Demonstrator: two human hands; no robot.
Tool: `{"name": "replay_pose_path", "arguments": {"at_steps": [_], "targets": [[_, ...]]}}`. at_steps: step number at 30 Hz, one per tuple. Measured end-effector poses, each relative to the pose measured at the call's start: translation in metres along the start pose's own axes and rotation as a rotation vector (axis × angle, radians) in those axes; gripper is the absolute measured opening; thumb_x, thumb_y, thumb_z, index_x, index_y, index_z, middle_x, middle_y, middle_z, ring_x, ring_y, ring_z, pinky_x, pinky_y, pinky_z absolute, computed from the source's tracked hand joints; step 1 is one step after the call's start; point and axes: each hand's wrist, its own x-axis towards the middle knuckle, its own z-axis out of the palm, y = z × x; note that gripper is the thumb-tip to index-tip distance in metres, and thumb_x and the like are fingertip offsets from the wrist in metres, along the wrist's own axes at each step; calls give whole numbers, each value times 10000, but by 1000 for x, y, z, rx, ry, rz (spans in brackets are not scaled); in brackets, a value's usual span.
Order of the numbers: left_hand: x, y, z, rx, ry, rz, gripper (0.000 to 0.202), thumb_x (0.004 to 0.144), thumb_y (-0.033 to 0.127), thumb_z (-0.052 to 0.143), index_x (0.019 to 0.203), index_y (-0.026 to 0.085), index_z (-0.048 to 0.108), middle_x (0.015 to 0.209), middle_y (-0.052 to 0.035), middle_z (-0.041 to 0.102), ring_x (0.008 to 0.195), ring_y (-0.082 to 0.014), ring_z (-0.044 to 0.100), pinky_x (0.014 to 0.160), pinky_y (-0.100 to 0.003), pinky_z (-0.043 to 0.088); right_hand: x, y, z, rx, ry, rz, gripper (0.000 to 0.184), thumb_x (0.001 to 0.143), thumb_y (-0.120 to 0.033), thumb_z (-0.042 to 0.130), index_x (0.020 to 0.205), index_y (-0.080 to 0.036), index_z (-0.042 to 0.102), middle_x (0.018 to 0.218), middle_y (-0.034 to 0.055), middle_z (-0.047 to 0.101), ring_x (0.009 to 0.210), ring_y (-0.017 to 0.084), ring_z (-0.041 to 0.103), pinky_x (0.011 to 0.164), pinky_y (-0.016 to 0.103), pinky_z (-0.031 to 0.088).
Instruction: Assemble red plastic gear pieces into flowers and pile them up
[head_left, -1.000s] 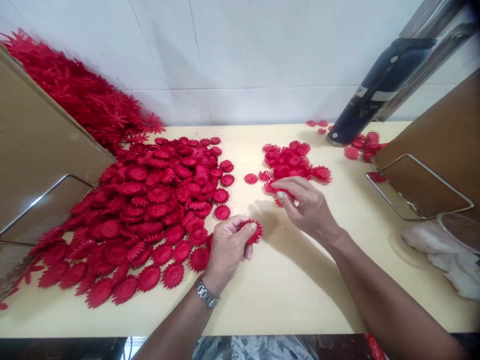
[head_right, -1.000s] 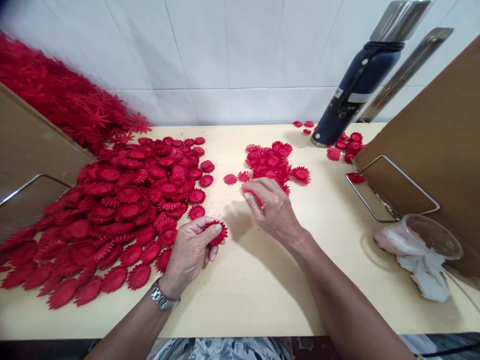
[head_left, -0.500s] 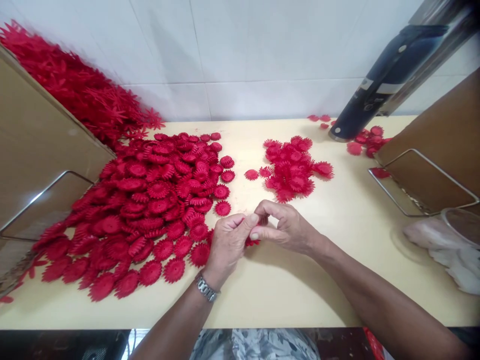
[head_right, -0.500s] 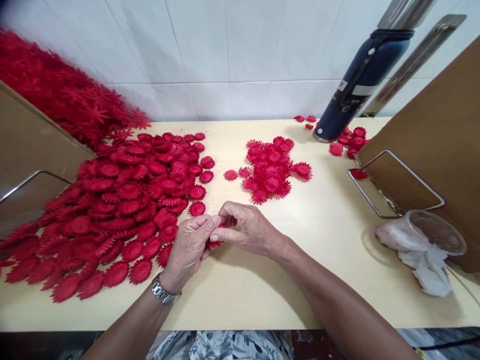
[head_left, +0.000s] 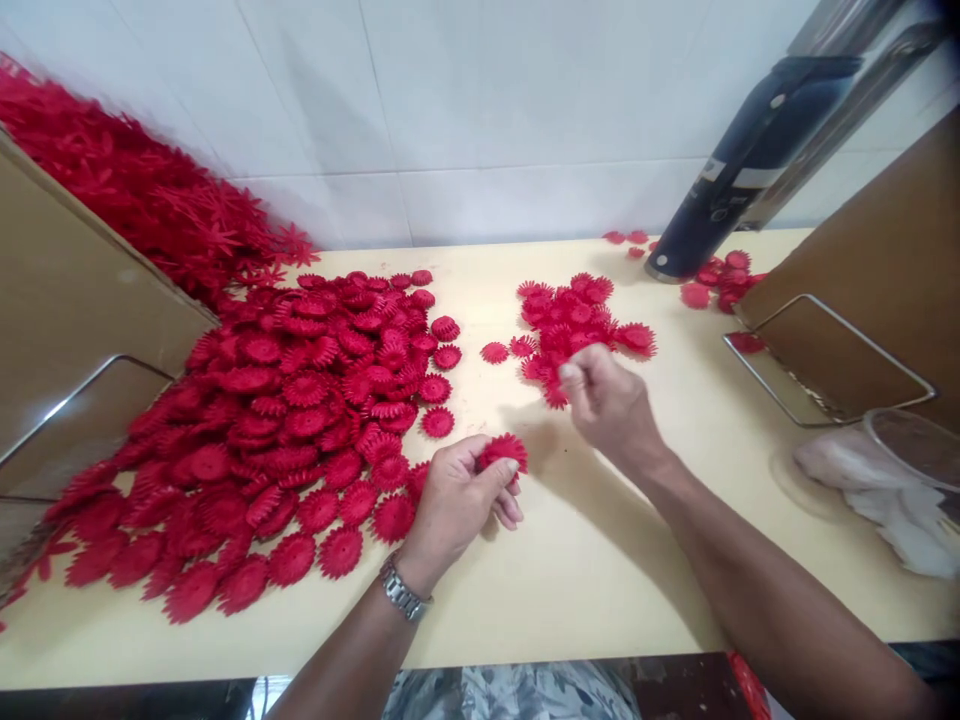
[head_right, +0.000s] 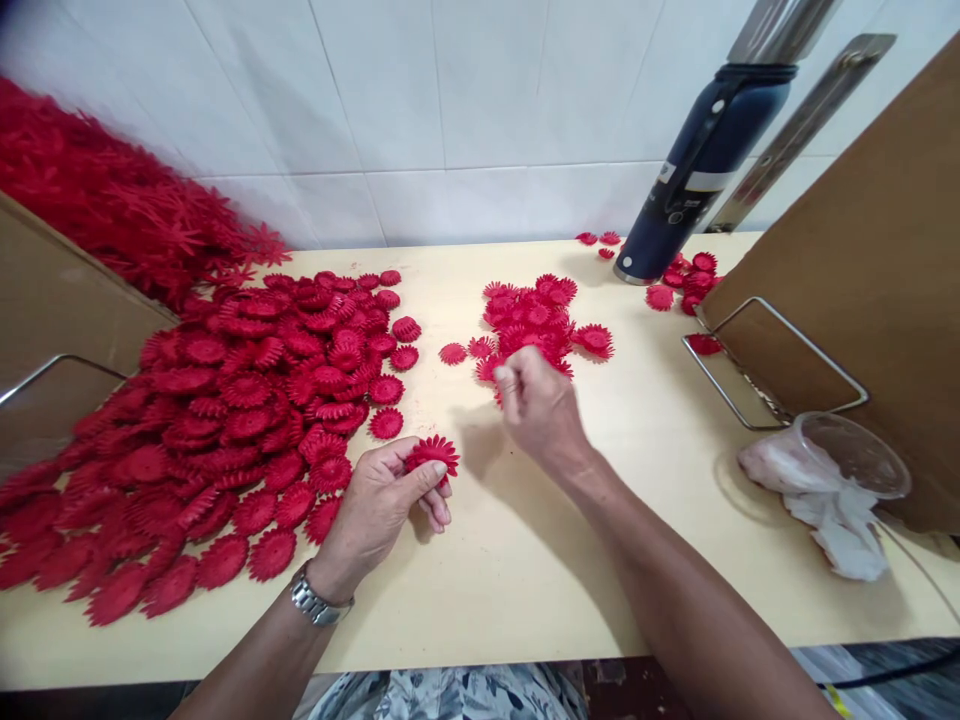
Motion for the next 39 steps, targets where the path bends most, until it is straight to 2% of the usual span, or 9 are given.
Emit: {"name": "replay_pose_path", "arguments": {"at_steps": [3,5,8,12,14,18,23,34,39], "targets": [[1,0,1,-92,14,-1,119,701,232,589,736,124,553,595,-8,607,393,-103,553,370,-207,444,9,26,-10,-338,56,-8,163,838,-208,431,706,-173,520,648,55,562,617,185,525,572,298,415],[2,0,1,-141,27,-2,173,700,221,592,841,125,565,611,-6,615,370,-96,533,349,-203,423,13,29,-15,-382,44,-57,137,835,-200,452,765,-169,566,800,93,610,783,227,549,706,355,432],[2,2,-1,-171,19,-1,162,714,213,579,850,127,564,651,-6,616,364,-88,527,342,-199,414,10,12,-15,-76,-43,-169,128,840,-252,507,897,-165,581,905,92,606,862,202,545,772,336,441],[2,3,-2,-272,-97,-16,88,733,180,520,798,136,560,591,23,558,404,-115,558,381,-226,447,-2,-19,-2,376,-409,-257,249,761,-315,642,928,-158,546,827,39,571,734,132,538,644,240,460],[1,3,-2,-328,-130,-24,88,757,203,502,772,137,558,546,25,539,448,-140,585,437,-256,483,-8,-26,6,448,-487,-268,219,747,-287,659,872,-154,539,768,17,557,671,113,522,596,220,445],[0,2,-1,-282,-144,-28,179,781,274,532,805,109,600,672,-51,647,569,-157,630,573,-285,521,-13,-26,13,445,-444,-272,68,804,-203,576,771,-155,542,691,4,552,609,95,511,545,201,408],[2,2,-1,-243,-156,4,229,762,310,585,871,113,623,781,-77,682,646,-156,642,647,-281,517,-11,-28,10,441,-425,-292,100,829,-147,487,779,-150,574,700,29,607,601,98,546,531,196,416],[4,-4,0,-135,-89,71,216,766,290,582,911,133,611,721,-30,674,679,-159,639,599,-258,518,-21,-33,19,124,-262,-442,168,846,-137,399,787,-135,557,660,63,617,574,134,537,513,231,407],[1,-4,1,-119,-32,36,191,761,303,579,803,120,612,633,-29,661,599,-167,649,561,-264,523,-22,-25,21,-74,-225,-369,205,802,-71,392,886,-129,570,676,51,622,570,138,534,498,236,391]]}}
